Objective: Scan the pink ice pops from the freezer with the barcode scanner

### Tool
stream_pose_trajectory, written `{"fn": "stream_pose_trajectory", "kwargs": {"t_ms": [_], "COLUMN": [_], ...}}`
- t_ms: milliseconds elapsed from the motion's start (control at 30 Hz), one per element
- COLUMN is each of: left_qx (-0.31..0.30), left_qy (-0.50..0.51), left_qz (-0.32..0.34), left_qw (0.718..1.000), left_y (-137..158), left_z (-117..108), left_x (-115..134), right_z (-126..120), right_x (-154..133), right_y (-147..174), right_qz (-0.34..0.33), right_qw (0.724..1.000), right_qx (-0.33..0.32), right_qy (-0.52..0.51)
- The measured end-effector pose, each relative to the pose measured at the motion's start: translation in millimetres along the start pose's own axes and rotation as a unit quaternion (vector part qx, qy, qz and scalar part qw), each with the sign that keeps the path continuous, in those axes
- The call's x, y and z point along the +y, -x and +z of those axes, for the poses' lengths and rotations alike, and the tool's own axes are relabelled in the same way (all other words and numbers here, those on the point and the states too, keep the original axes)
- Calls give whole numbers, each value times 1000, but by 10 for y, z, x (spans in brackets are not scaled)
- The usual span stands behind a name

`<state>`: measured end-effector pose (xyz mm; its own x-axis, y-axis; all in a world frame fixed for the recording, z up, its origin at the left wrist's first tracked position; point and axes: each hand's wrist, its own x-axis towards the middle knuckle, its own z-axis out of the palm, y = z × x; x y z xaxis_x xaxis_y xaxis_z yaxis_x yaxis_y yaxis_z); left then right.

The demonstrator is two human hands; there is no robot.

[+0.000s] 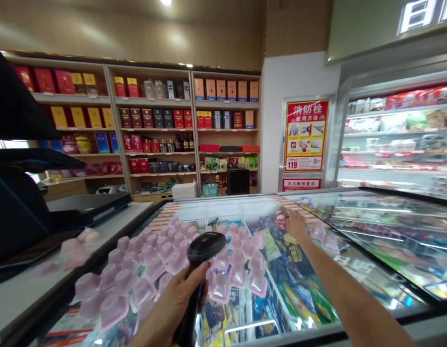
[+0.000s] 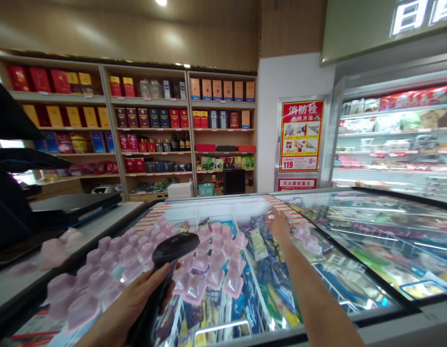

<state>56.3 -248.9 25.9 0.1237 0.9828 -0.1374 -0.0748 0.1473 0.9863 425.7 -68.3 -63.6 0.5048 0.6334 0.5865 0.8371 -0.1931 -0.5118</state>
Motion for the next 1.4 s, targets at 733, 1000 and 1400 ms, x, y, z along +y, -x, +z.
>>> {"fn": "stream_pose_trajectory", "kwargs": {"t_ms": [733,1000,1400], "left_qx": [-90,-100,-101], "left_qy": [20,13,10], "left_qz": [1,14,-2], "left_qw": [996,995,995], "left_y": [566,719,674], "left_z": [112,36,62], "left_x": [174,158,153], "right_z": [-147,-310,-325], "right_x": [-767,-771,-810], "right_y": [697,719,722], "right_qz": [225,257,204], "right_qw": [639,627,682], "right_qx": [-165,-129,-137], "right_qy": [-716,-724,-689]}}
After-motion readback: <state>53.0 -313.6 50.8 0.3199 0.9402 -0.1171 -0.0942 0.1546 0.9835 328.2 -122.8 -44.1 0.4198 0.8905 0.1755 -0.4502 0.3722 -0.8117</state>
